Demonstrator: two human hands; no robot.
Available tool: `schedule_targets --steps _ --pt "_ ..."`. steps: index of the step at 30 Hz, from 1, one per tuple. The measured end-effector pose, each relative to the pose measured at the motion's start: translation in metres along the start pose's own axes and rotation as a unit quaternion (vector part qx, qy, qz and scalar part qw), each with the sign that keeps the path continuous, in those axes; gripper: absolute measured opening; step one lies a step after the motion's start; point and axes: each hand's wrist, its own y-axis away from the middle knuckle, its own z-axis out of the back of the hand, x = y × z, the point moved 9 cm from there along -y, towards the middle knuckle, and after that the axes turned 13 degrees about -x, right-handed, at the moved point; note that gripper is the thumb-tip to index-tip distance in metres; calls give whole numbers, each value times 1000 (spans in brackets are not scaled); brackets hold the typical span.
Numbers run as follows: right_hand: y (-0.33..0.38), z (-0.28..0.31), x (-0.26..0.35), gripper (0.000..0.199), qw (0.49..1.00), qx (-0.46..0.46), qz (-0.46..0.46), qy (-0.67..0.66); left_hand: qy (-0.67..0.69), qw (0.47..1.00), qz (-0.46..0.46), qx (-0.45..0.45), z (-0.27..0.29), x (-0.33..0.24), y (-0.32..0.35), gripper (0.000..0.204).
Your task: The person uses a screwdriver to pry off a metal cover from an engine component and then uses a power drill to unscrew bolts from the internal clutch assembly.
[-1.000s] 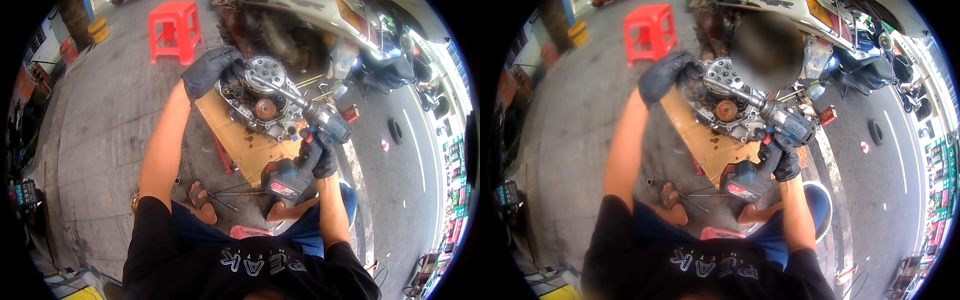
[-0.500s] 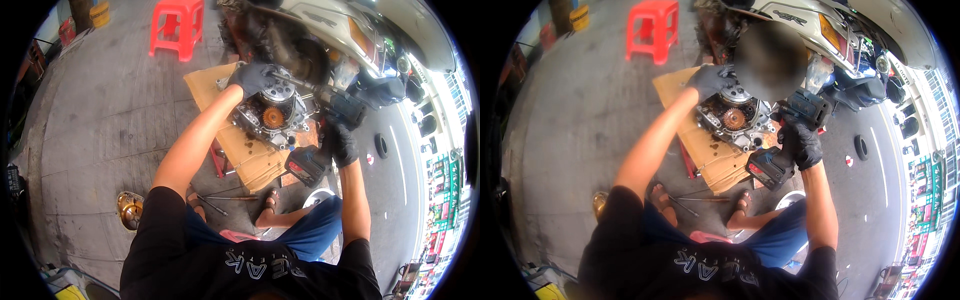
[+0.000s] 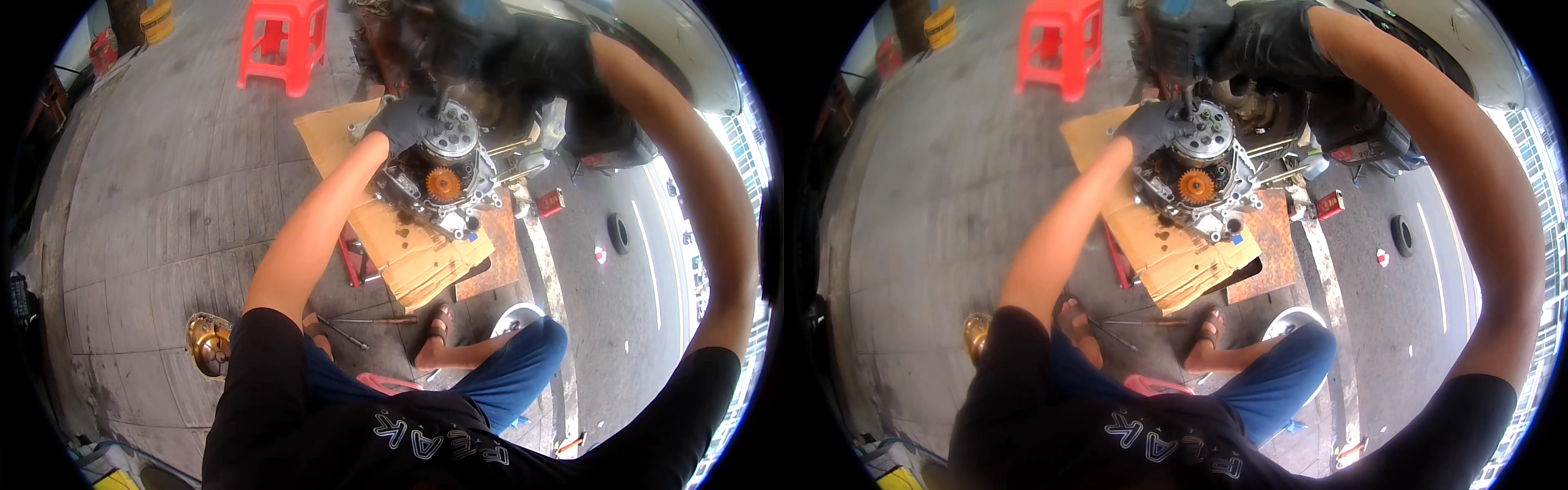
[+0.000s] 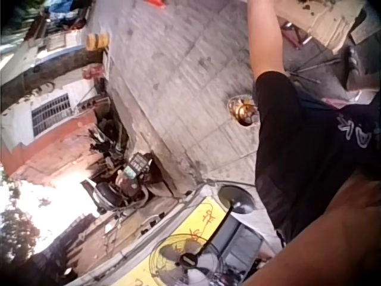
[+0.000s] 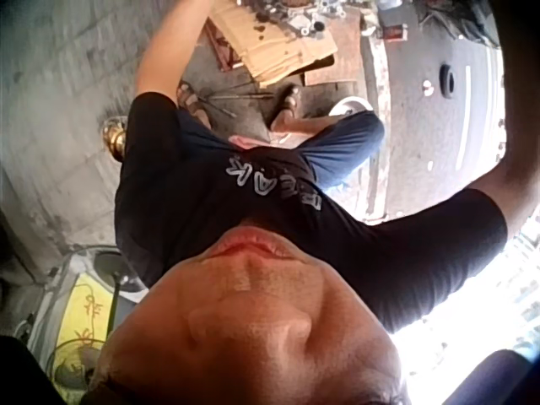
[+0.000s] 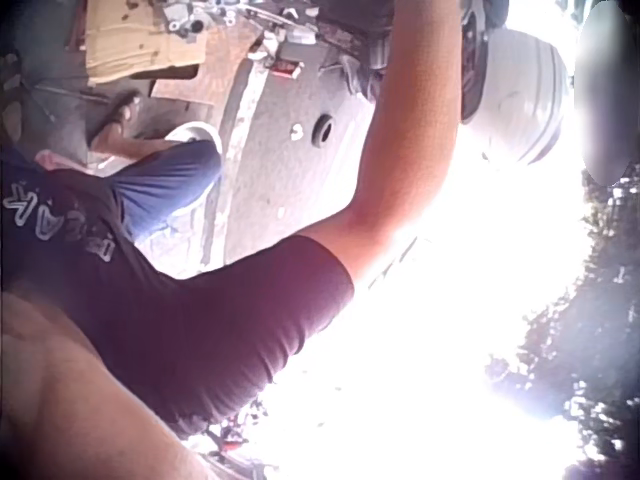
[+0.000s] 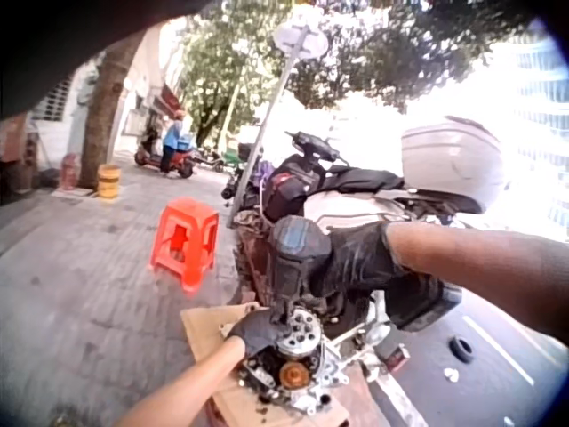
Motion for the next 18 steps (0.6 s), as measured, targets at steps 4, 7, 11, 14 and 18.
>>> schedule_targets --steps 4,7,11,14,18 --pt "20 4 13 27 998 -21 -9 55 4 999 18 27 -5 4 4 43" --pt "30 14 8 27 994 -54 -29 91 -18 999 25 41 -10 -23 19 45" --pt "41 29 10 27 986 -97 -63 122 -92 995 -18 47 -3 -13 5 46" --pt "42 29 9 27 989 -75 -4 129 -106 993 -32 46 -3 -17 2 43" --pt "57 13 17 27 997 -57 -37 31 -210 977 -33 -15 11 -23 12 39"
